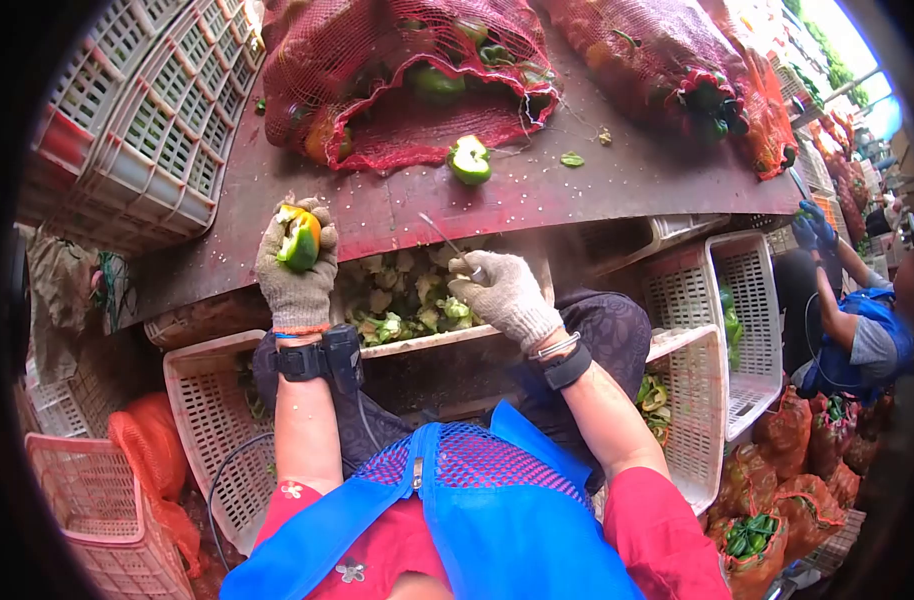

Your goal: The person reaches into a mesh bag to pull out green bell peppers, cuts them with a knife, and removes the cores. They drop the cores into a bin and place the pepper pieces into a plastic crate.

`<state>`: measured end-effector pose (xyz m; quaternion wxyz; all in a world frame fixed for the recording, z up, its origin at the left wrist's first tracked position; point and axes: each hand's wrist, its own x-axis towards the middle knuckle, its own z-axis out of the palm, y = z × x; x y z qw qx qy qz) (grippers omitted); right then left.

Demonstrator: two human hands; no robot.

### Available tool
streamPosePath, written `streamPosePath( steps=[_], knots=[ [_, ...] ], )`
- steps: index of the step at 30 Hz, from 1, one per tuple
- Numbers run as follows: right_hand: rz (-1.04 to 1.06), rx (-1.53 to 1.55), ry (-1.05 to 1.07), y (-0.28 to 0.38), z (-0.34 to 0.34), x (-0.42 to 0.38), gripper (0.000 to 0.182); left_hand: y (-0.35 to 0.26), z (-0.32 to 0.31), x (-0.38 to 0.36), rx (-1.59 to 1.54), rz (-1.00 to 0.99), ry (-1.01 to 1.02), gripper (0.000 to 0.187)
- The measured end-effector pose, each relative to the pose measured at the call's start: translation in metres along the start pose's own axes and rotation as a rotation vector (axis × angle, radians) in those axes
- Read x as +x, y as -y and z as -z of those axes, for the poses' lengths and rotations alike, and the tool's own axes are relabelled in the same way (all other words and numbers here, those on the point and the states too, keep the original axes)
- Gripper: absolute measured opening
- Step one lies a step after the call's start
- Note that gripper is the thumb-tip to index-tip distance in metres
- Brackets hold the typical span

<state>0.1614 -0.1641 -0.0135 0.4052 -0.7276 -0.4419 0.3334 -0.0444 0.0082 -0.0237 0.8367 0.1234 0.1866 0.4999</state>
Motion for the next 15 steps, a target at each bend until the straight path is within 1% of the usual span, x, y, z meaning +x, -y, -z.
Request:
streamPosePath(
  steps=[1,2,3,4,5,7,8,11,12,13,14,15],
  knots=[
    [0.197,-0.197,-0.015,0.01,0.002,0.001,0.024,0.003,-0.002,0.0,0.021,0.012,-0.004,0.025],
    [0.057,-0.054,-0.109,-0.01,-0.001,0.015,0.035,0.007,-0.004,-0.004,0.044,0.022,-0.004,0.025],
    [-0.178,0.334,-0.21,0.022,0.004,0.021,0.04,0.01,-0.004,-0.007,0.066,0.032,-0.009,0.026],
    [-0.172,0.188,-0.332,0.014,0.01,0.041,0.04,0.016,0.007,-0.004,0.142,0.021,0.035,0.027],
    [-0.167,0.039,-0.451,0.002,0.019,0.067,0.04,0.019,0.005,-0.007,0.191,0.024,-0.023,0.026],
    [-0.189,-0.172,-0.51,-0.011,0.032,0.108,0.04,0.026,0.004,-0.003,0.295,0.005,0.021,0.024],
    [-0.211,-0.332,-0.462,-0.017,0.035,0.124,0.037,0.029,0.003,0.001,0.318,0.021,0.029,0.023],
    [-0.464,0.233,-0.208,0.003,0.031,0.136,0.035,0.035,-0.002,0.012,0.408,0.047,0.054,0.02],
    [-0.374,0.179,-0.155,0.008,0.026,0.135,0.036,0.038,-0.003,0.015,0.448,0.045,0.062,0.019],
    [-0.191,0.103,-0.093,0.006,0.019,0.135,0.039,0.041,-0.004,0.015,0.491,0.046,0.065,0.019],
    [0.024,-0.008,-0.092,0.007,0.013,0.129,0.041,0.043,-0.007,0.015,0.615,0.043,0.024,0.027],
    [0.24,-0.118,-0.092,0.009,0.009,0.124,0.043,0.043,-0.014,0.014,0.71,0.047,0.045,0.03]
  ],
)
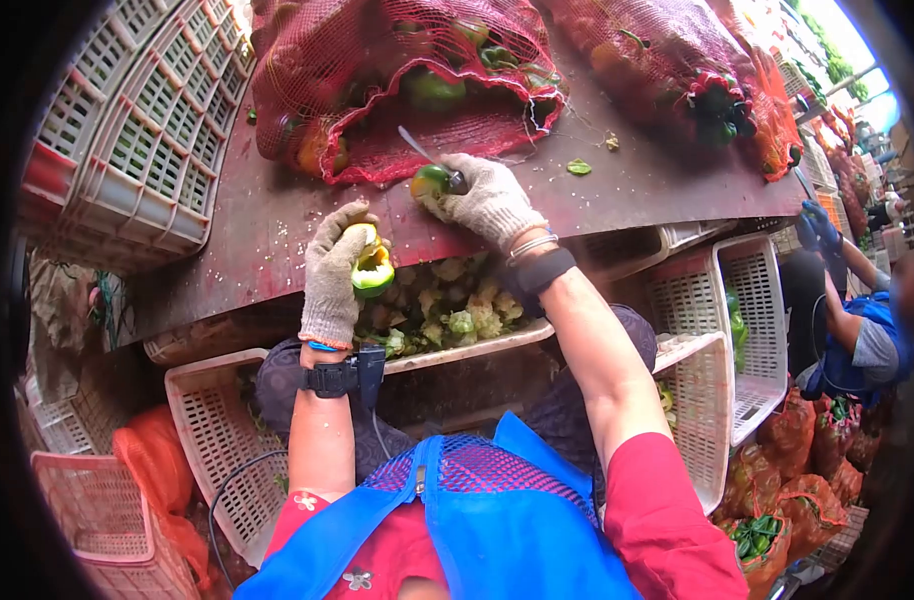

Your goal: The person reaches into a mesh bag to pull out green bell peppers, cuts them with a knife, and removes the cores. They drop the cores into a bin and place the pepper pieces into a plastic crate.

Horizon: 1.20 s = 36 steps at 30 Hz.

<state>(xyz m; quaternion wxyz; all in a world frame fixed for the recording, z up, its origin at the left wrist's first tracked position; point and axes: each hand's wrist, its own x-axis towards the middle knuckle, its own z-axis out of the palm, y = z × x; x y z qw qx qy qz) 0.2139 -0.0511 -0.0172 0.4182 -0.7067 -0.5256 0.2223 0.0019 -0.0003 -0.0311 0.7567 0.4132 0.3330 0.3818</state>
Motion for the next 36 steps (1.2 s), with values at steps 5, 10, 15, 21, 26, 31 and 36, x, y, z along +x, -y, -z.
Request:
streamPosePath(
  steps=[5,10,15,21,26,31,36],
  knots=[
    [0.513,-0.474,0.116,-0.004,0.001,0.017,0.042,0.006,-0.005,0.017,0.722,-0.189,0.098,0.054],
    [-0.147,-0.153,-0.037,-0.001,-0.028,0.009,0.036,0.016,0.0,0.031,0.838,-0.291,0.132,0.056],
    [-0.438,0.087,0.034,0.024,-0.03,-0.008,0.034,0.016,-0.002,0.02,0.724,-0.187,0.151,0.056],
    [-0.133,0.052,0.021,0.025,-0.051,-0.006,0.032,0.003,-0.002,0.02,0.288,0.144,0.105,0.048],
    [-0.114,-0.042,0.143,0.039,-0.027,-0.029,0.028,0.011,0.002,0.006,0.135,0.205,0.243,0.034],
    [0.017,-0.16,0.027,0.046,-0.016,-0.075,0.021,0.031,0.003,-0.017,0.068,0.264,0.267,0.031],
    [-0.151,0.085,0.065,0.037,-0.029,-0.11,0.021,0.035,0.022,-0.047,0.01,0.374,0.393,0.035]
  ],
)
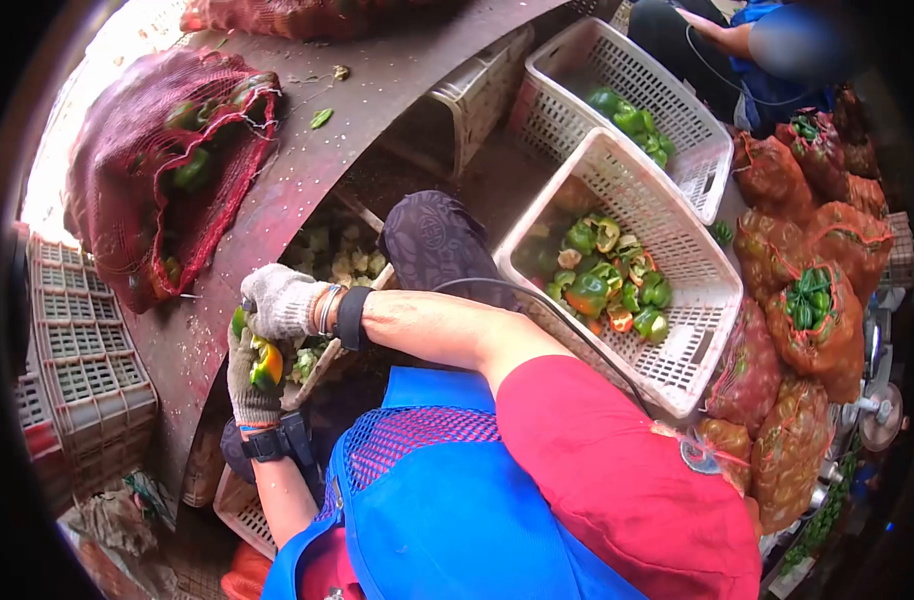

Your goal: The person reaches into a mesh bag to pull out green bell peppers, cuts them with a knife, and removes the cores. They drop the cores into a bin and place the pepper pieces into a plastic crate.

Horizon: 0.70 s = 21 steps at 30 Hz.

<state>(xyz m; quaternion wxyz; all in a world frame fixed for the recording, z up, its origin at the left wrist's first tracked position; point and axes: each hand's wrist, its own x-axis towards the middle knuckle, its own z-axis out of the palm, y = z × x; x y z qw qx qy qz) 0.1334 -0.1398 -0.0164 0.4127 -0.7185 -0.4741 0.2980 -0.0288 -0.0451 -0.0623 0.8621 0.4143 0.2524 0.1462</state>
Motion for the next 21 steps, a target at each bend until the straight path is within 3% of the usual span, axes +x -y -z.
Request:
streamPosePath(
  steps=[2,3,4,5,7,10,13,14,15,17,18,21],
  knots=[
    [-0.159,0.3,0.049,0.004,0.009,-0.009,0.022,-0.005,0.006,-0.016,-0.089,0.08,0.298,0.037],
    [-0.236,0.619,0.076,0.003,0.015,-0.013,0.019,-0.001,0.012,-0.025,-0.051,0.078,0.094,0.042],
    [-0.305,0.939,0.12,0.004,0.019,-0.015,0.017,-0.001,0.0,-0.027,-0.145,0.061,0.085,0.044],
    [-0.25,1.069,0.026,0.002,0.011,-0.008,0.012,-0.002,-0.011,-0.031,-0.238,0.044,0.077,0.046],
    [-0.446,1.519,-0.123,-0.006,0.015,-0.001,0.014,-0.004,-0.004,-0.035,-0.546,0.014,0.17,0.045],
    [-0.409,0.72,-0.363,-0.032,0.024,-0.001,0.014,-0.029,-0.057,-0.041,-0.462,-0.045,0.102,0.044],
    [-0.293,0.405,-0.071,-0.047,0.004,-0.004,0.023,-0.053,-0.156,-0.027,-0.179,0.027,0.216,0.044],
    [-0.244,0.347,-0.056,-0.05,-0.003,-0.005,0.023,-0.048,-0.211,-0.016,-0.029,-0.006,0.105,0.048],
    [-0.202,0.298,-0.044,-0.055,-0.011,-0.006,0.023,-0.045,-0.248,-0.01,0.205,-0.007,0.158,0.055],
    [-0.143,0.255,-0.063,-0.064,-0.024,-0.008,0.023,-0.043,-0.3,-0.01,0.855,-0.121,0.503,0.07],
    [-0.131,0.257,-0.095,-0.068,-0.029,-0.008,0.023,-0.044,-0.315,-0.007,0.955,-0.153,0.574,0.079],
    [-0.166,0.352,-0.242,-0.077,-0.044,0.001,0.023,-0.048,-0.289,0.021,0.768,-0.083,0.425,0.065]
  ],
)
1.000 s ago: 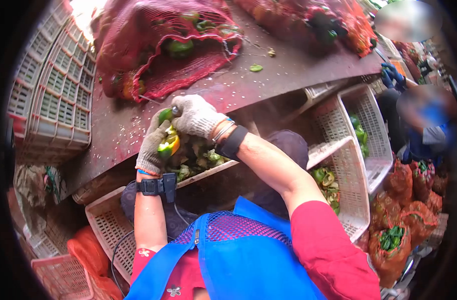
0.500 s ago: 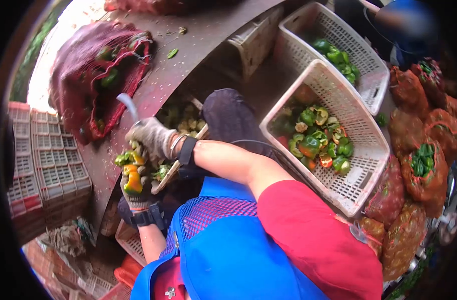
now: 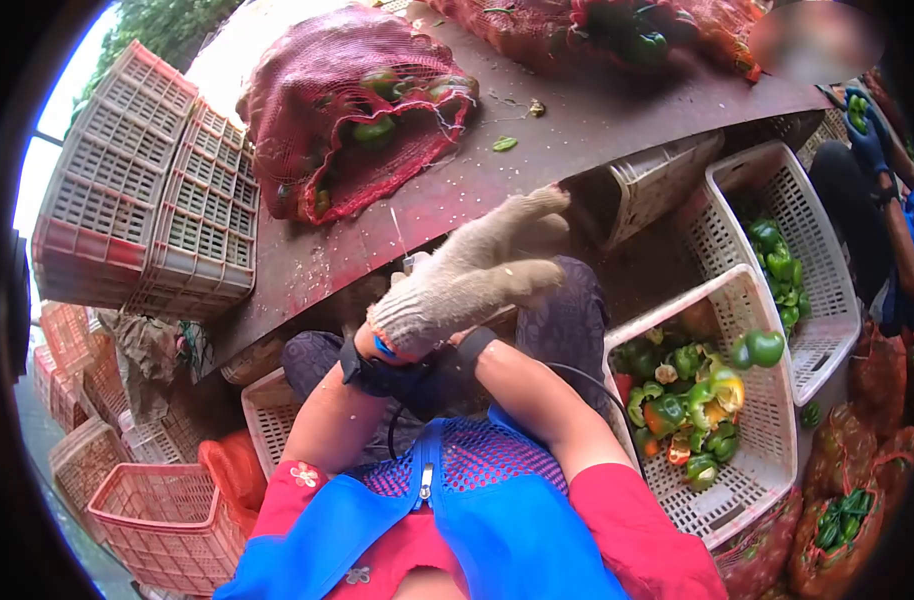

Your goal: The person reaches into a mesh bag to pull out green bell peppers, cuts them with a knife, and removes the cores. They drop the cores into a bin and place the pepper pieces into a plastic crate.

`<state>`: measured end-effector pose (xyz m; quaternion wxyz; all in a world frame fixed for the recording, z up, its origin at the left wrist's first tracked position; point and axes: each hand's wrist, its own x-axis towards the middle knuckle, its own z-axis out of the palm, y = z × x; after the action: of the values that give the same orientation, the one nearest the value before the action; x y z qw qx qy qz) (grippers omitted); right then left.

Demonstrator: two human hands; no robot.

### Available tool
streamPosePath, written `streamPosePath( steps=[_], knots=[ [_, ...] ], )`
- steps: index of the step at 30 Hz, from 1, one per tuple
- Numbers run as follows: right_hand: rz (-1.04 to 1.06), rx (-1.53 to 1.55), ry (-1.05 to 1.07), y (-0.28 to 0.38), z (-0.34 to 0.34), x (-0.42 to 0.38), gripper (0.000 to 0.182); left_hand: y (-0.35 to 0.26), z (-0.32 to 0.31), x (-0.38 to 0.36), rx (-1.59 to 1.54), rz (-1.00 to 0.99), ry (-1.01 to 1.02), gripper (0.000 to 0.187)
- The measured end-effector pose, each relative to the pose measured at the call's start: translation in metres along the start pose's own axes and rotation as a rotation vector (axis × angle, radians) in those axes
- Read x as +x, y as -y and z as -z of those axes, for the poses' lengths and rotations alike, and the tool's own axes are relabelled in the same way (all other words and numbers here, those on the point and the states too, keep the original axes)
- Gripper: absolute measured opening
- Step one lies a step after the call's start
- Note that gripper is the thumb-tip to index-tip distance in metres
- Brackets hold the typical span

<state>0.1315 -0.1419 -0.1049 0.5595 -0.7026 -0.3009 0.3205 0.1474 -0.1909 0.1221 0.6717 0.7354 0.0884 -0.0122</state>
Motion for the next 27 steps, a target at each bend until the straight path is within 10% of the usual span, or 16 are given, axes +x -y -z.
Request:
streamPosePath(
  steps=[6,8,13,21,27],
  knots=[
    [-0.169,0.58,-0.281,0.043,0.015,-0.002,0.023,0.112,0.204,-0.013,0.336,0.056,-0.911,0.022],
    [-0.289,0.723,-0.249,0.062,0.023,-0.003,0.023,0.167,0.278,-0.017,0.995,-0.03,-0.981,0.026],
    [-0.469,0.799,-0.127,0.096,0.043,0.005,0.025,0.149,0.3,-0.022,1.592,0.615,-0.991,0.056],
    [-0.466,0.859,-0.087,0.097,0.055,0.004,0.023,0.179,0.3,-0.029,1.331,0.643,-1.126,0.051],
    [-0.252,0.635,-0.049,0.09,0.043,0.002,0.028,0.177,0.242,-0.053,0.265,0.0,-1.026,0.05]
  ],
)
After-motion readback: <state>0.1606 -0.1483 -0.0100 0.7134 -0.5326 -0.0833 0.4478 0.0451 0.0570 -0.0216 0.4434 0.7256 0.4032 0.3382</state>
